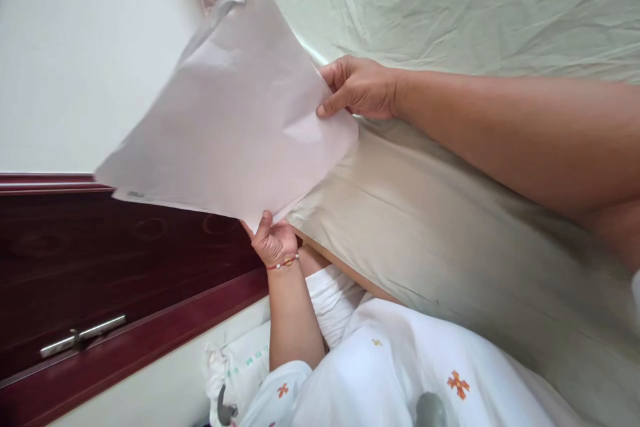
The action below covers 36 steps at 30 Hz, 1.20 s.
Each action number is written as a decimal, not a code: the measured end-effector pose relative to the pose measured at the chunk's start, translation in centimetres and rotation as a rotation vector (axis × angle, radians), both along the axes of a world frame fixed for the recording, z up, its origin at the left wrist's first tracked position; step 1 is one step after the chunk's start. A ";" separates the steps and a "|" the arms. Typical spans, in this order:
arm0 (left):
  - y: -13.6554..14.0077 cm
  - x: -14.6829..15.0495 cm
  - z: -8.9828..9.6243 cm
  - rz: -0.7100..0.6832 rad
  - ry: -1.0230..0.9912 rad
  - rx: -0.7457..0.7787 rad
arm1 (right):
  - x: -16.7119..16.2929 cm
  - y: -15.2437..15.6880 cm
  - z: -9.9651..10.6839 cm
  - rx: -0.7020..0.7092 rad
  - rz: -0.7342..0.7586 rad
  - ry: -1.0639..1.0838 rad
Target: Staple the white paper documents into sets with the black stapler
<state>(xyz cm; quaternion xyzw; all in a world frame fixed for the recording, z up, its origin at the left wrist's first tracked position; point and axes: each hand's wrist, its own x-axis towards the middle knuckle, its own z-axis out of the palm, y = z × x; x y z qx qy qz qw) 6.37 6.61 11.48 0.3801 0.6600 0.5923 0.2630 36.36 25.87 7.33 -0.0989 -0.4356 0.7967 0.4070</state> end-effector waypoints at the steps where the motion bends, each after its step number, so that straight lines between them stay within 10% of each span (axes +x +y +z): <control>1: -0.5 -0.4 0.4 -0.039 0.008 0.027 | 0.0 -0.2 0.0 -0.001 0.007 -0.003; 11: -1.1 0.7 -0.3 0.017 0.029 -0.060 | 0.6 -1.2 0.8 0.048 0.115 -0.183; 20: -1.6 -0.8 3.7 -0.017 0.112 0.108 | 0.2 -0.9 0.4 0.163 0.030 -0.358; 29: -2.0 -2.1 -3.0 -0.007 -0.026 -0.144 | -0.1 -0.4 -0.4 0.288 0.003 -0.588; 36: -2.0 -1.8 0.6 -0.041 0.122 0.034 | 0.1 -1.2 0.9 0.178 -0.027 -0.528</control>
